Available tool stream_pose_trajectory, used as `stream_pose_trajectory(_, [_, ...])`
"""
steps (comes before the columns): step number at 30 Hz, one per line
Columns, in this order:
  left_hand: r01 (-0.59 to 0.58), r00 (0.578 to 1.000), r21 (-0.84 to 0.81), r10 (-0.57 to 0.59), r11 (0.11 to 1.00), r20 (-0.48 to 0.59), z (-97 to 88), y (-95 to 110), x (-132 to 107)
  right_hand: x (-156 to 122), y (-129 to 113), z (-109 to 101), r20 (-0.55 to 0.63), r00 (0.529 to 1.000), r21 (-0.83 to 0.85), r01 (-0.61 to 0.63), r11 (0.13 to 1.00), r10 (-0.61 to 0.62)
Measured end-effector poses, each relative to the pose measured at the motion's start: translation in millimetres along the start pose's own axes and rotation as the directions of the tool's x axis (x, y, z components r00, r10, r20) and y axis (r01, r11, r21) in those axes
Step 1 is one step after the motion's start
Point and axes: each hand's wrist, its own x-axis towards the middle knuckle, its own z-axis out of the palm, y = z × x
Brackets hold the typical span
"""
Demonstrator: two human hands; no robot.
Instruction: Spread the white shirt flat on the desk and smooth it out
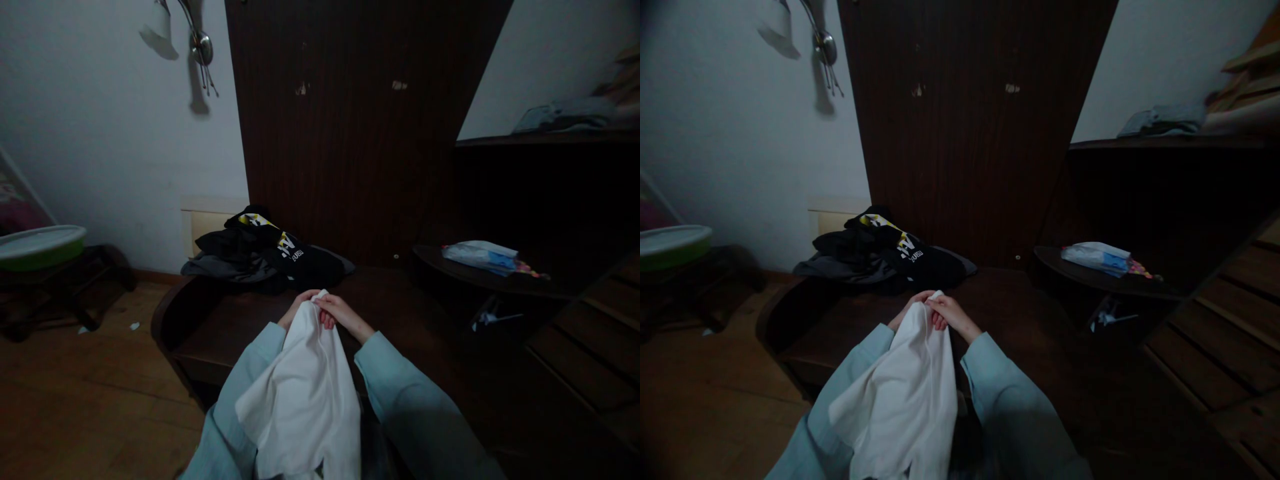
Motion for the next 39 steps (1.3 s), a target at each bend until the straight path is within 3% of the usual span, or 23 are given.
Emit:
stream_pose_trajectory(6, [0.029,0.994,-0.234,-0.004,0.972,0.106,-0.3,-3.1,3.5,0.0,27.5,-4.6,-0.146,0.989,-0.015,-0.019,1.0,0.016])
stream_pose_trajectory(11, [0.049,0.977,-0.199,-0.006,0.979,0.213,-0.3,-5.2,-0.4,-5.1,24.1,-9.9,-0.114,0.993,0.007,-0.025,1.0,0.026])
stream_pose_trajectory(14, [0.05,0.976,-0.166,-0.013,0.985,0.219,-1.5,-6.9,0.2,-8.8,21.3,-10.5,-0.069,0.998,0.069,-0.005,0.998,0.01])
stream_pose_trajectory(17, [-0.015,0.991,-0.156,0.035,0.988,0.126,-6.9,-6.6,4.0,-11.1,19.9,-11.4,-0.01,1.0,0.11,0.015,0.994,-0.014])
stream_pose_trajectory(20, [-0.086,0.994,-0.163,0.074,0.983,-0.074,-13.7,-6.3,8.9,-11.6,20.5,-11.9,0.006,1.0,0.143,0.018,0.99,-0.019])
stream_pose_trajectory(22, [-0.087,0.982,-0.177,0.055,0.98,-0.18,-16.5,-8.0,10.6,-12.5,21.3,-12.9,-0.042,0.999,0.173,0.013,0.985,-0.006])
stream_pose_trajectory(24, [-0.045,0.978,-0.185,0.006,0.982,-0.207,-18.3,-10.4,9.5,-15.2,21.8,-17.0,-0.146,0.989,0.235,0.06,0.97,-0.026])
stream_pose_trajectory(28, [0.027,0.978,-0.205,-0.068,0.978,-0.195,-28.7,-5.3,-1.3,-27.6,18.9,-46.4,-0.334,0.94,0.3,0.175,0.938,-0.068])
stream_pose_trajectory(33, [0.009,0.992,-0.07,-0.018,0.997,-0.125,-57.8,26.6,-24.9,-57.9,1.1,-115.7,-0.386,0.922,0.066,0.059,0.996,-0.03])
stream_pose_trajectory(35, [0.001,0.998,0.038,0.001,0.999,-0.066,-66.1,36.2,-35.4,-73.9,-10.4,-137.7,-0.358,0.933,-0.055,0.009,0.998,-0.028])
stream_pose_trajectory(39, [-0.137,0.99,0.374,0.116,0.917,0.079,-70.8,35.9,-51.9,-101.1,-29.0,-155.5,-0.088,0.996,-0.292,-0.046,0.955,0.02])
